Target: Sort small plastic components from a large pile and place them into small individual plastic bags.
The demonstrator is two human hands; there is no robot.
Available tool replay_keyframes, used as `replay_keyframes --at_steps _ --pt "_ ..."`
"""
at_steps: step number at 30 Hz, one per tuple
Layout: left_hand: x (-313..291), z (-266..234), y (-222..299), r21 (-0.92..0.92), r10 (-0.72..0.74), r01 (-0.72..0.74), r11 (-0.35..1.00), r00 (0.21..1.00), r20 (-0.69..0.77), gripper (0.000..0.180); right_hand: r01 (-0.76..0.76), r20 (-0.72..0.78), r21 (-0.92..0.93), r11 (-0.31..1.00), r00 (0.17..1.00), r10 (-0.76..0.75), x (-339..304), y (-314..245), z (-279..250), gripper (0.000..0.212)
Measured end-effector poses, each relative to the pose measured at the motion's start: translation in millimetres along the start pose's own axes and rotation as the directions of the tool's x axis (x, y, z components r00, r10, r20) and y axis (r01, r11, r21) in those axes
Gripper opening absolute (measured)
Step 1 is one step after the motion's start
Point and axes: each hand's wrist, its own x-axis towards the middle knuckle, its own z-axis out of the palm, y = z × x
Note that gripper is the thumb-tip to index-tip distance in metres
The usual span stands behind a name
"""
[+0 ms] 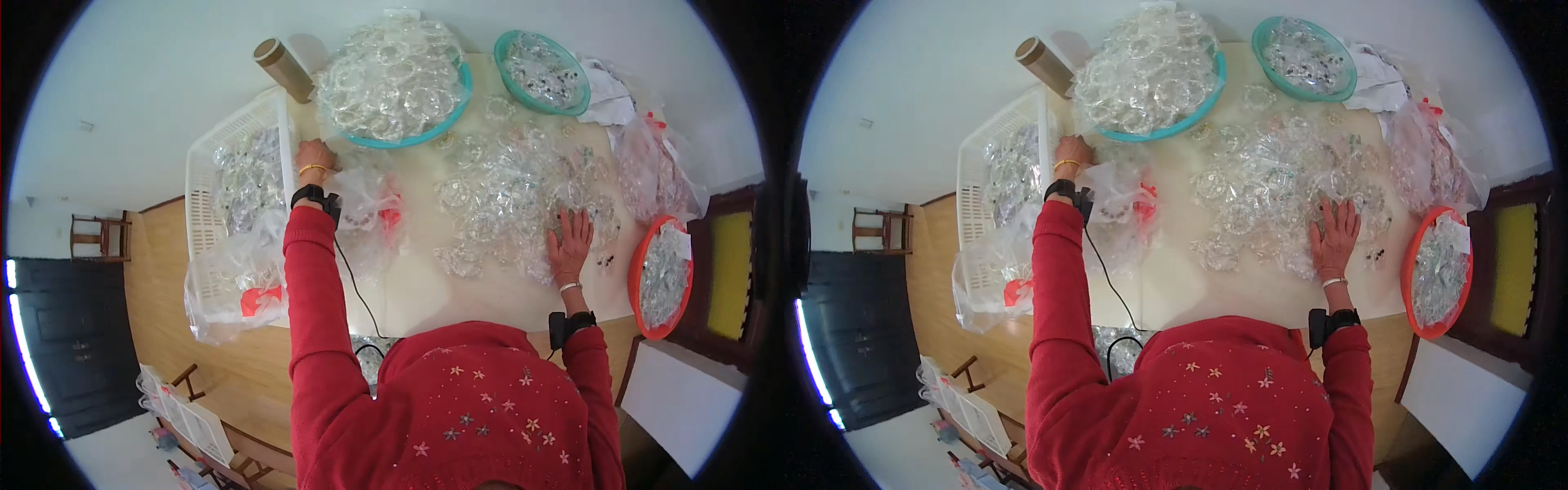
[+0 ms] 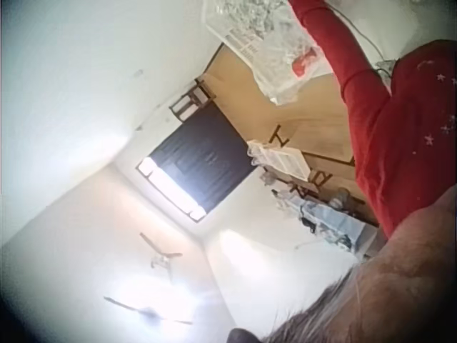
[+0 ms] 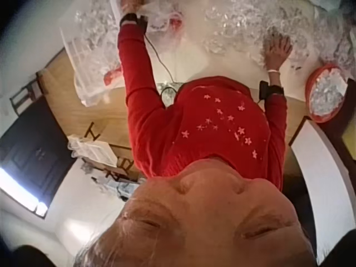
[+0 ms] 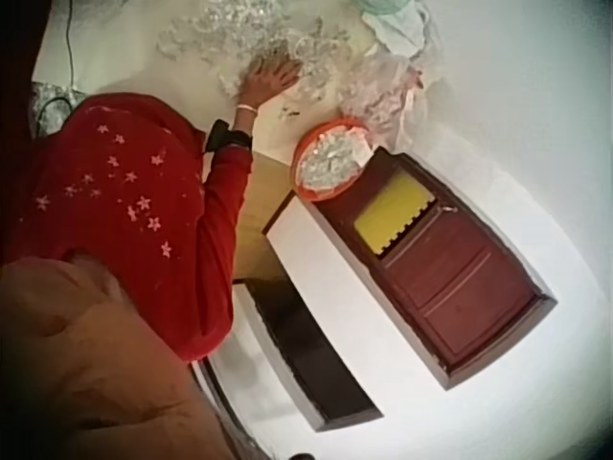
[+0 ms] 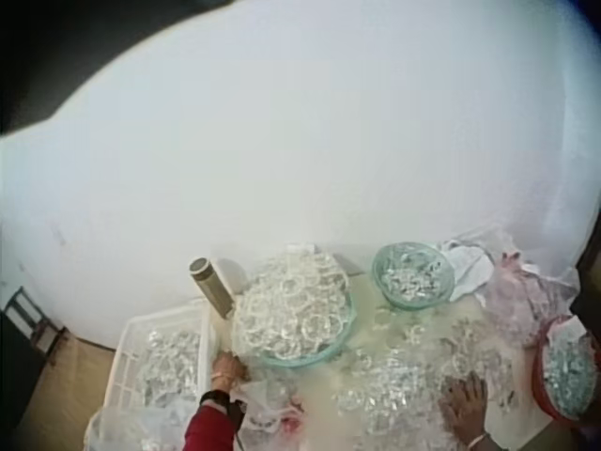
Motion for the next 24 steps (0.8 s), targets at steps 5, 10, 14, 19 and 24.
replay_keyframes --at_steps 5,10,14,19,24 --pt "-0.8 -6.4 -40.8 0.058 0.096 -0.096 0.994 0.995 -0.009 0.024 0.020 -0.015 0.064 0.998 1.000 -0.019 2.1 -7.7 0.9 0.052" --pt "-7.5 -71.1 -21.2 0.096 0.227 -0.232 0.968 0.972 0.060 0.023 0.022 -0.031 0.052 0.998 0.999 -0.021 -2.1 1.9 4.8 0.052" --pt "-23.8 -129.0 -22.5 0.177 0.347 -0.342 0.923 0.938 0.001 0.020 0.026 -0.044 0.048 0.999 0.999 -0.024 -1.2 1.1 4.7 0.052" --pt "-17.9 -200.8 2.7 -0.182 0.411 -0.391 0.902 0.908 0.086 0.026 0.025 -0.034 0.029 0.999 0.999 -0.024 0.3 -0.9 3.2 0.051" --pt "6.8 -241.2 60.8 -0.566 0.160 -0.133 0.813 0.987 -0.003 0.034 0.024 -0.038 0.061 0.998 0.999 -0.021 -1.8 -0.5 3.8 0.051"
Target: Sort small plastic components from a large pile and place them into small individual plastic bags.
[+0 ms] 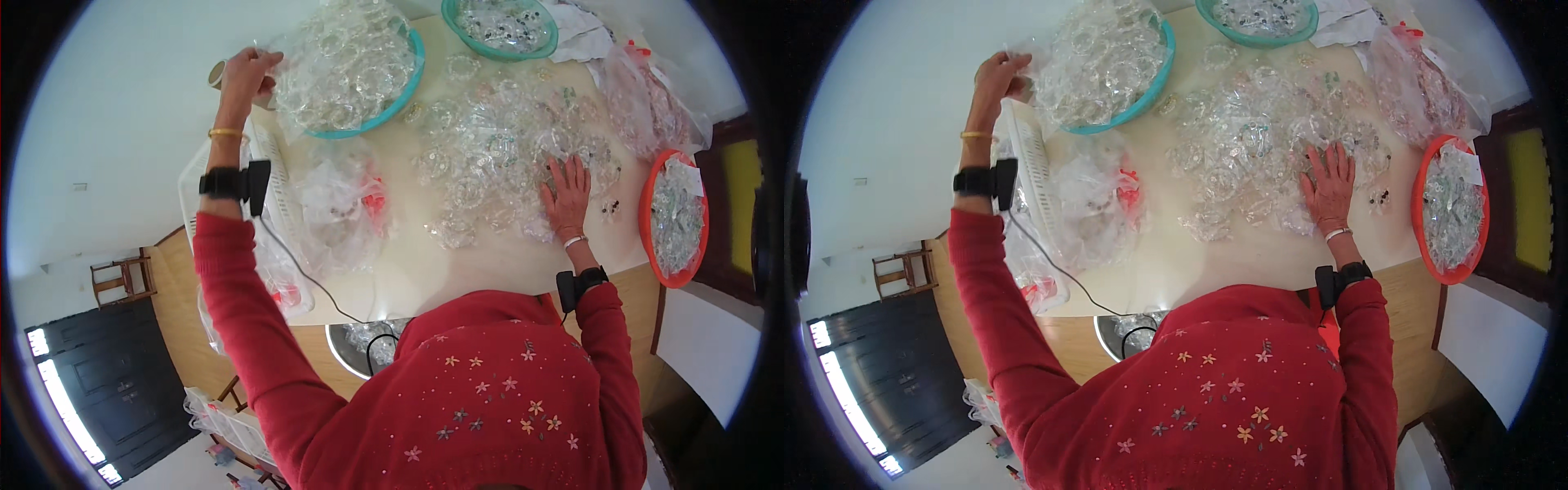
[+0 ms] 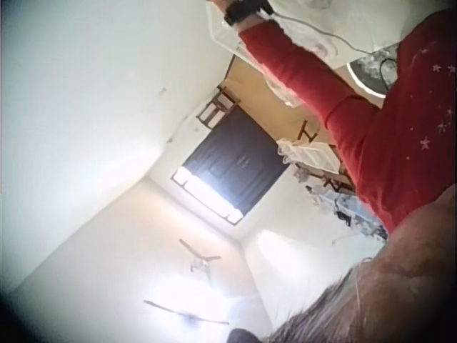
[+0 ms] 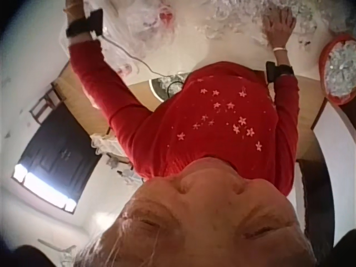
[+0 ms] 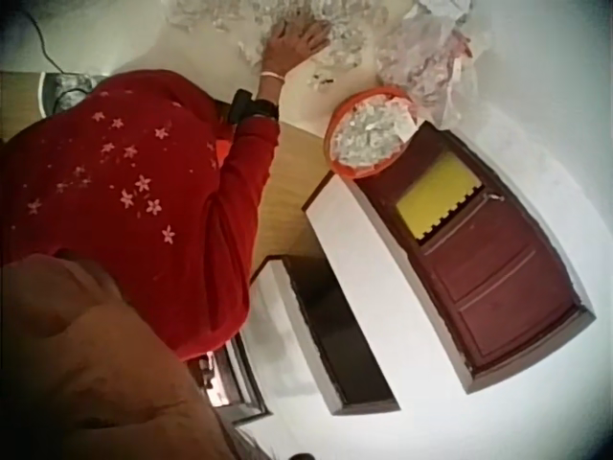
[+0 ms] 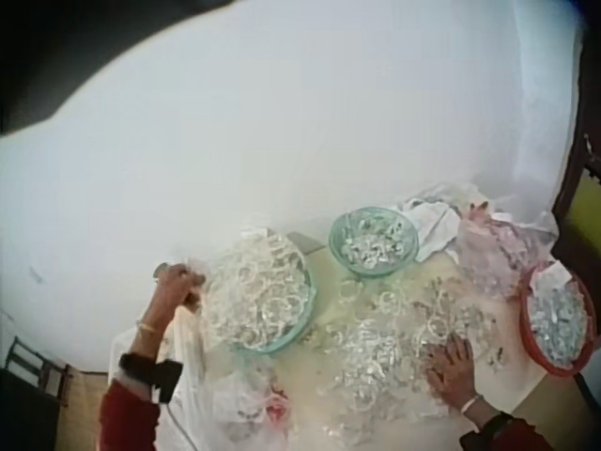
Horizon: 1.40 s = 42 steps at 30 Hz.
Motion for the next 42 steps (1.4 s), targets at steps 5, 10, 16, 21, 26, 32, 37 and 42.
replay_keyframes --at_steps 5,10,16,21,26,32,37,42 --pt "32.7 54.0 48.4 0.052 0.334 -0.338 0.940 0.875 -0.351 0.031 -0.016 0.026 0.020 1.000 1.000 0.015 7.3 1.4 -5.7 0.051" --pt "6.0 194.3 124.2 0.010 0.592 -0.602 0.799 0.789 0.164 0.032 -0.039 0.036 0.033 0.999 0.999 0.038 3.0 6.9 -11.2 0.051" --pt "4.7 312.8 117.7 0.449 0.680 -0.604 0.659 0.733 -0.012 0.058 -0.086 0.057 0.050 0.995 0.995 0.083 3.0 2.8 -9.6 0.052" --pt "53.4 319.1 95.5 -0.049 0.443 -0.441 0.896 0.885 0.145 0.084 -0.080 0.048 0.083 0.993 0.996 0.076 8.6 -0.4 -9.7 0.053" --pt "45.3 289.9 107.1 -0.474 0.173 0.112 0.874 0.838 0.518 0.073 -0.088 0.057 0.103 0.991 0.995 0.082 6.0 4.5 -8.3 0.053" --pt "-1.3 243.5 119.3 -0.741 0.271 0.313 0.594 0.790 0.550 0.064 -0.061 0.025 0.090 0.994 0.998 0.059 3.7 4.9 -7.7 0.053" --pt "-27.2 224.3 116.8 -0.806 0.336 0.384 0.451 0.764 0.552 0.062 -0.057 0.032 0.068 0.996 0.998 0.055 3.0 4.2 -9.2 0.054" --pt "-45.0 224.4 118.9 -0.822 0.408 0.464 0.329 0.715 0.567 0.061 -0.061 0.002 0.076 0.995 0.998 0.061 0.0 4.6 -8.6 0.053"
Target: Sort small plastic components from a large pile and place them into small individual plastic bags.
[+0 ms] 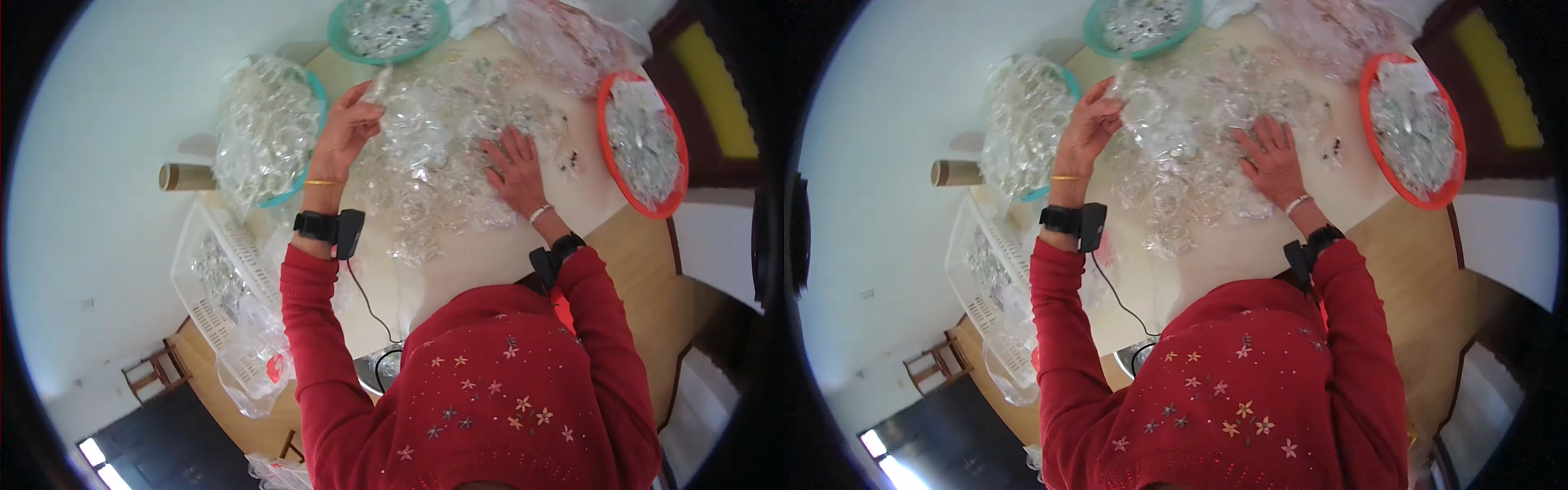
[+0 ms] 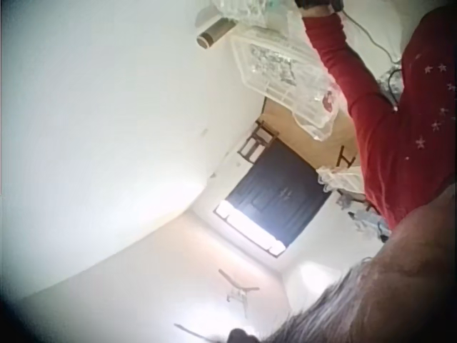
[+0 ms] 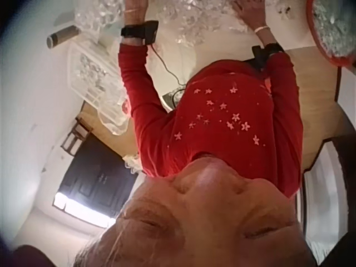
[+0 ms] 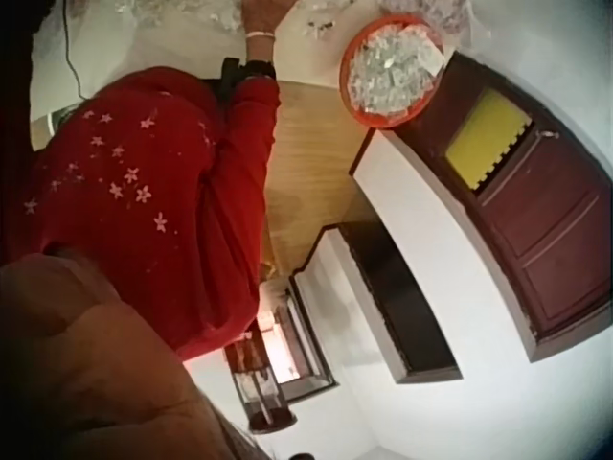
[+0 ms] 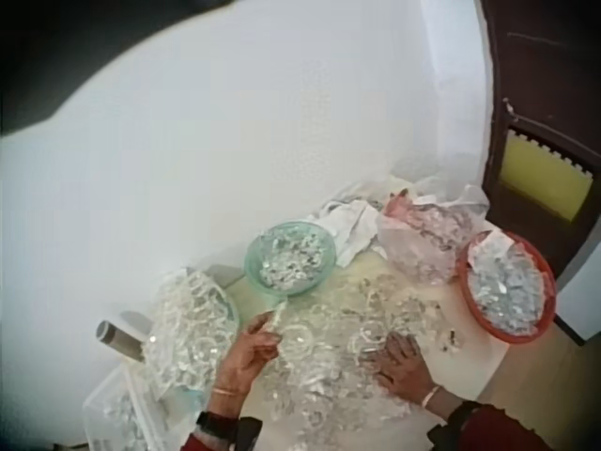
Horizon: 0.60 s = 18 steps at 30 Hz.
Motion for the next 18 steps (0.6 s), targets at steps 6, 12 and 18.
replay_keyframes --at_steps 6,12,18 --pt "-8.2 10.7 -9.8 -0.023 -0.011 0.010 1.000 0.999 -0.041 0.063 -0.017 -0.021 0.025 1.000 1.000 0.017 0.0 0.8 3.8 0.055" --pt "-1.7 26.8 -16.6 0.089 -0.030 0.033 0.996 0.999 -0.024 0.064 -0.038 -0.031 0.049 0.998 0.999 0.039 -4.6 5.1 4.0 0.056" --pt "4.4 53.8 -31.1 -0.019 0.065 -0.070 0.997 0.976 -0.208 0.063 -0.026 -0.039 0.066 0.998 0.999 0.029 -7.0 8.3 5.8 0.056"
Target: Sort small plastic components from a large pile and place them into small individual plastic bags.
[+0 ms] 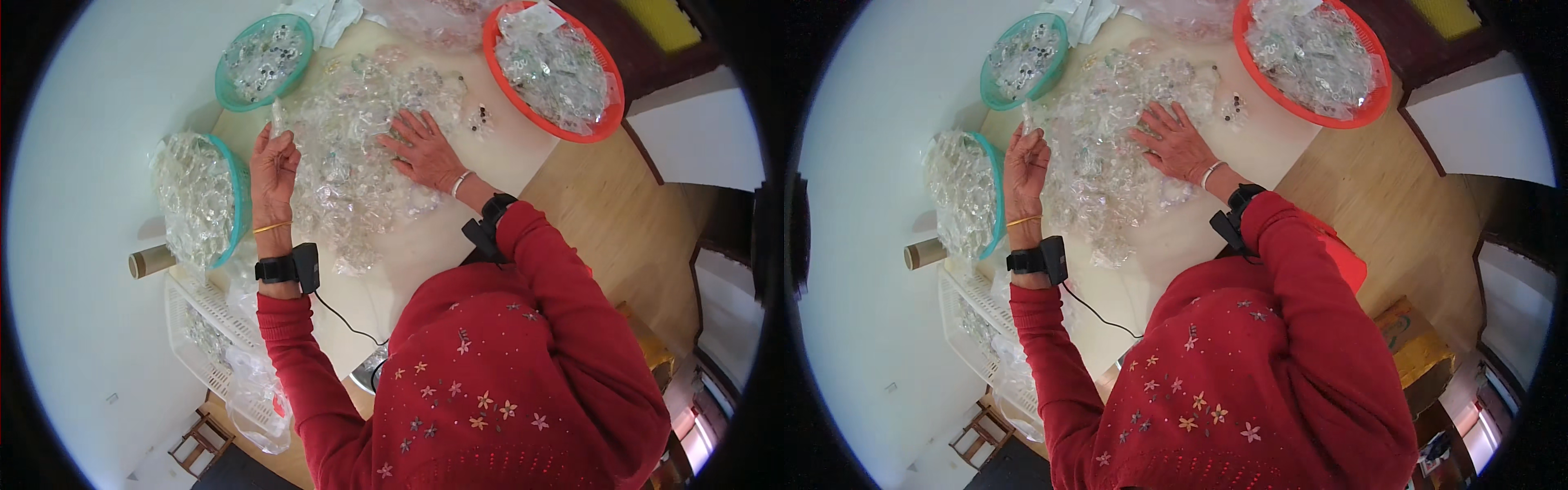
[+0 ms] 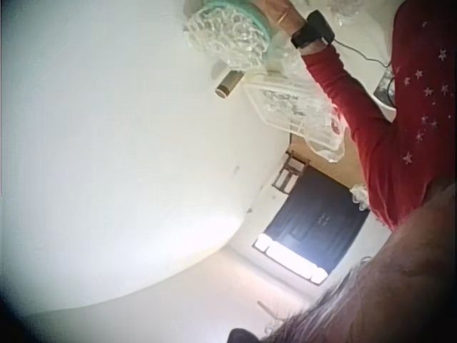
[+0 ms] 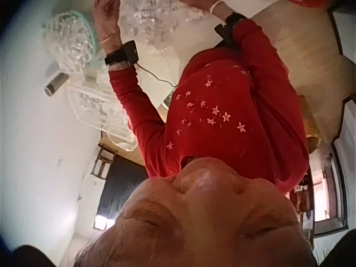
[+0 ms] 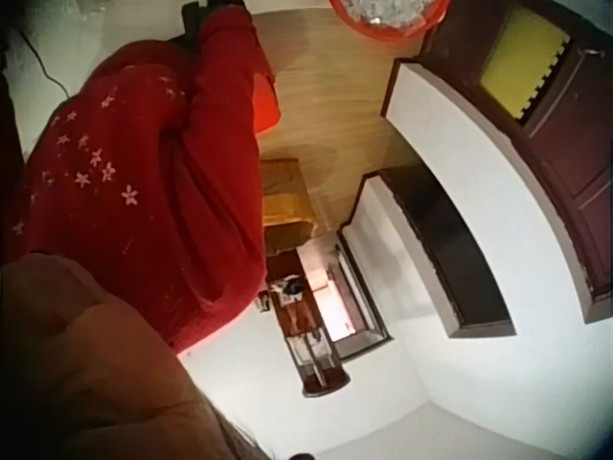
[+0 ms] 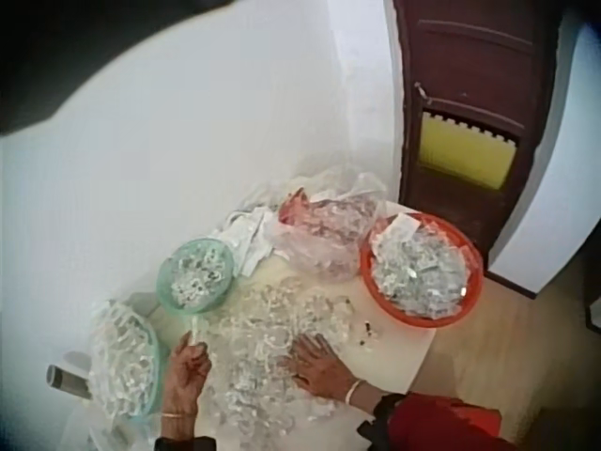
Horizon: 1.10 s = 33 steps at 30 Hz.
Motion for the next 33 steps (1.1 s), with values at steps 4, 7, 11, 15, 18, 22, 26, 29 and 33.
replay_keyframes --at_steps 4,7,11,15,18,22,26,29,33 --pt "-10.7 0.8 -17.3 0.108 -0.010 0.010 0.994 1.000 0.003 0.059 0.010 -0.013 0.010 1.000 1.000 -0.009 1.3 -0.9 0.7 0.056" --pt "-27.1 2.8 -30.0 0.092 -0.022 0.021 0.996 1.000 0.014 0.055 0.013 -0.011 0.015 1.000 1.000 -0.013 -4.9 1.5 0.3 0.057" --pt "-48.9 8.7 -56.3 0.118 0.075 -0.070 0.991 0.996 -0.040 0.050 0.031 -0.021 0.042 0.999 0.999 -0.030 -0.7 1.9 -2.6 0.056" --pt "-79.0 -2.4 -86.4 0.105 0.115 -0.102 0.989 0.986 -0.120 0.046 0.015 -0.044 0.201 0.979 0.999 -0.007 -2.1 7.8 -18.7 0.050" --pt "-100.9 -10.1 -100.6 0.065 0.115 -0.106 0.992 0.982 -0.152 0.045 -0.002 -0.043 0.427 0.904 0.999 0.022 -1.9 16.5 -32.3 0.045" --pt "-126.9 -17.3 -104.0 -0.014 0.127 -0.133 0.991 0.967 -0.219 0.045 -0.243 -0.120 0.161 0.957 0.957 0.263 -48.3 67.3 -45.2 0.041" --pt "-147.2 -8.2 -97.3 -0.115 0.104 -0.133 0.984 0.968 -0.230 0.044 -0.311 -0.154 -0.167 0.936 0.946 0.287 -77.0 97.2 -56.9 0.046" --pt "-158.2 -4.6 -92.4 -0.204 0.095 -0.141 0.969 0.971 -0.219 0.044 -0.261 -0.066 -0.181 0.948 0.965 0.253 -75.1 98.1 -61.4 0.051" --pt "-159.5 -4.2 -96.0 -0.280 0.085 -0.138 0.950 0.978 -0.193 0.041 -0.671 0.080 0.071 0.738 0.741 0.666 -54.5 80.7 -83.0 0.050"
